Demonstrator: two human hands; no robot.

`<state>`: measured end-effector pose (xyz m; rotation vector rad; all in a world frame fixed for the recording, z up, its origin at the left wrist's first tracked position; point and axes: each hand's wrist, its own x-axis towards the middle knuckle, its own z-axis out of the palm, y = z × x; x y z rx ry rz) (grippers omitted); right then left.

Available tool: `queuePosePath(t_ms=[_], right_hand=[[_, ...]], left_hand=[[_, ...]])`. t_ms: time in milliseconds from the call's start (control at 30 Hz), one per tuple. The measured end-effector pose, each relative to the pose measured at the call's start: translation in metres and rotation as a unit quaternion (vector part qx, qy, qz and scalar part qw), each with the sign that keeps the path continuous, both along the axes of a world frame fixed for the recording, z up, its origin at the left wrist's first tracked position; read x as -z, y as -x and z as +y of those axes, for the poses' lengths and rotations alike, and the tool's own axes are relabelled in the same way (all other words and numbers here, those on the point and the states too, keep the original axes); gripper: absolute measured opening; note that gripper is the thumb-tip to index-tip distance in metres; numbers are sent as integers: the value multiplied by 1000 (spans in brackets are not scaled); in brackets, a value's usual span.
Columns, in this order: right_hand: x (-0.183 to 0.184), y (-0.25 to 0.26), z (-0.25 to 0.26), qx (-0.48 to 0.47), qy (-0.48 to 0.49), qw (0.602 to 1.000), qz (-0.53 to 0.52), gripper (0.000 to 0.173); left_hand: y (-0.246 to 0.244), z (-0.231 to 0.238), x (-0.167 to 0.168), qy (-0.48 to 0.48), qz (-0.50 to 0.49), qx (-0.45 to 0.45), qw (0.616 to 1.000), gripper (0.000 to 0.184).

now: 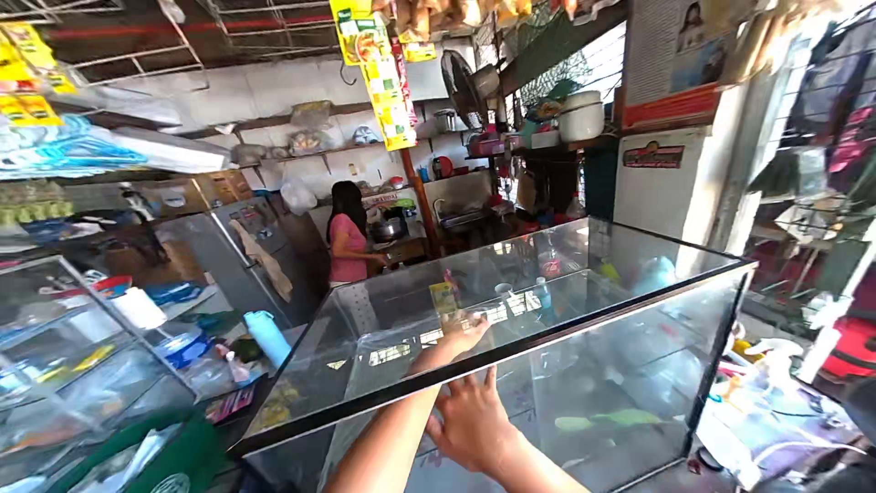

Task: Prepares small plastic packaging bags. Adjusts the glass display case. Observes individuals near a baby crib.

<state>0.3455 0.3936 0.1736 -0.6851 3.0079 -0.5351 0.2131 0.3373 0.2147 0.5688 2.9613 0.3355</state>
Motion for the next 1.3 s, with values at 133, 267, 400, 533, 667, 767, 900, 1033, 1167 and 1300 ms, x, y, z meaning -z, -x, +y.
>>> queuePosePath(t_ms=[133, 267, 400, 533, 667, 767, 900, 1033, 1167, 1300], right_hand=[[-1, 0, -1, -8, 3, 1000, -14, 60], [5, -2, -1, -9, 23, 1000, -4, 63], [7, -3, -1, -1, 35, 999, -5, 68], [6, -1, -1, -1, 36, 999, -3, 64], [2, 0, 1, -10, 39, 999, 9, 56], [-3, -2, 10, 6, 81, 996, 44, 55], [-2, -13, 20, 48, 19, 999, -7, 78], [27, -58, 28, 14, -2, 987, 160, 86], [87, -125, 80, -138, 111, 951, 253, 50], [179, -178, 166, -146, 150, 978, 23, 28]], left_hand=[[19, 10, 2, 46, 20, -43, 998, 56], [17, 26, 5, 94, 105, -80, 987, 59], [24, 40, 12, 75, 96, 27, 992, 54], [29, 41, -5, -62, 42, 88, 993, 58], [45, 0, -18, -166, 124, 68, 976, 40], [23, -48, -18, -90, 69, -31, 993, 36], [1, -95, 11, -10, 34, -52, 998, 40], [10, -107, 27, -62, 97, -55, 992, 41], [-10, -112, 11, -124, 171, -83, 974, 40], [-80, -120, 8, -101, 238, -125, 958, 39]])
